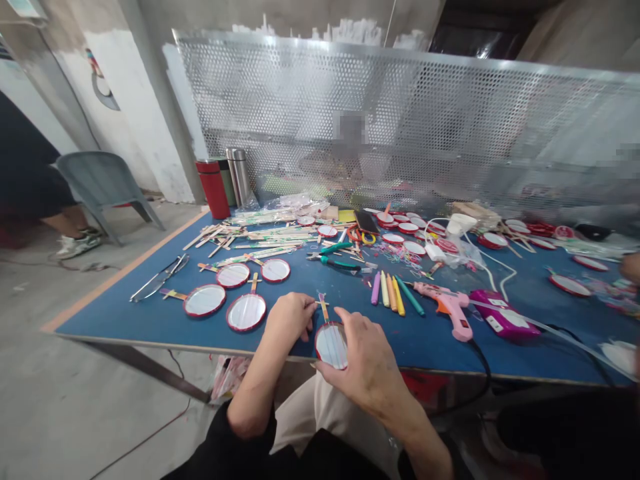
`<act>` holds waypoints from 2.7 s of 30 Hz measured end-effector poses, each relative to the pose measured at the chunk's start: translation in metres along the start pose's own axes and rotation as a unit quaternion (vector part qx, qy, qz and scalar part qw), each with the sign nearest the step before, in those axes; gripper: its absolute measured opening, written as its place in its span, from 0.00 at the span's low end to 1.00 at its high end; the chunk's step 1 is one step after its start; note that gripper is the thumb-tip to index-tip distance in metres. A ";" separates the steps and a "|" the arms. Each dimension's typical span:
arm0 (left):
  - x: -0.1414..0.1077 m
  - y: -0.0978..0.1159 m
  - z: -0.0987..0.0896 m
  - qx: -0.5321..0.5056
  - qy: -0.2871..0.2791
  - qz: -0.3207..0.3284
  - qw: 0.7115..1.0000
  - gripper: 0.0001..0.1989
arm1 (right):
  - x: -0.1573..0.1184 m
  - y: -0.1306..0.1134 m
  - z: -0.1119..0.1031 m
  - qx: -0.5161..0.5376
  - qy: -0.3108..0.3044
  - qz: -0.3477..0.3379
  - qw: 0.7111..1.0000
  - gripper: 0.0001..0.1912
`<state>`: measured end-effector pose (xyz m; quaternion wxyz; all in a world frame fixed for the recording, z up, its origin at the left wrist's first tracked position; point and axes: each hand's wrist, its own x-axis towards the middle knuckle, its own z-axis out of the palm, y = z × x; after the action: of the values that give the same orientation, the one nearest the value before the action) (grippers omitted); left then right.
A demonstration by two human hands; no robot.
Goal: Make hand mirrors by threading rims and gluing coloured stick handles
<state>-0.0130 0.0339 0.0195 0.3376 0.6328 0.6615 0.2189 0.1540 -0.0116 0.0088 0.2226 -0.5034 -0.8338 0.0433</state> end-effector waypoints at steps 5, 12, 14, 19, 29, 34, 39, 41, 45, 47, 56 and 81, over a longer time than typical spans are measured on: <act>-0.001 -0.001 0.001 0.005 -0.001 0.008 1.000 0.14 | 0.001 -0.002 0.001 -0.012 -0.003 0.004 1.000 0.38; -0.012 -0.012 0.001 -0.054 0.025 0.030 0.998 0.19 | 0.001 -0.003 0.002 -0.027 -0.006 0.001 1.000 0.38; -0.022 -0.017 0.005 -0.080 0.035 0.049 0.995 0.19 | 0.001 -0.002 0.003 -0.027 -0.005 -0.002 1.000 0.38; -0.043 -0.030 0.022 -0.165 0.173 0.114 0.964 0.13 | -0.001 -0.003 0.003 -0.029 0.000 -0.006 1.000 0.37; -0.039 -0.040 0.033 0.026 0.273 0.287 0.918 0.10 | -0.004 0.000 0.007 -0.006 0.034 -0.014 0.999 0.38; -0.039 -0.041 0.035 0.053 0.280 0.297 0.911 0.10 | -0.007 0.001 0.007 0.015 0.049 -0.018 0.999 0.39; -0.041 -0.040 0.034 0.034 0.275 0.289 0.916 0.11 | -0.005 0.002 0.008 0.019 0.051 -0.020 0.998 0.40; -0.041 -0.040 0.033 0.013 0.279 0.285 0.917 0.13 | -0.003 0.002 0.008 0.024 0.053 -0.020 0.998 0.41; -0.042 -0.040 0.031 -0.033 0.312 0.276 0.908 0.15 | 0.002 0.002 0.007 0.031 0.062 -0.023 0.997 0.40; -0.043 -0.040 0.031 -0.052 0.334 0.274 0.900 0.15 | 0.005 0.002 0.006 0.029 0.063 -0.025 0.997 0.40; -0.045 -0.039 0.039 -0.080 0.403 0.247 0.877 0.09 | 0.032 0.008 0.001 0.006 0.031 -0.060 0.998 0.40; -0.042 -0.050 0.051 0.013 0.369 0.284 0.885 0.14 | 0.150 0.036 0.028 0.038 -0.053 -0.112 0.992 0.41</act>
<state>-0.0121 -0.0199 -0.0434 -0.0159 0.6715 0.5326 0.5150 0.1128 0.1394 0.0217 0.2004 -0.3948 -0.8934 0.0761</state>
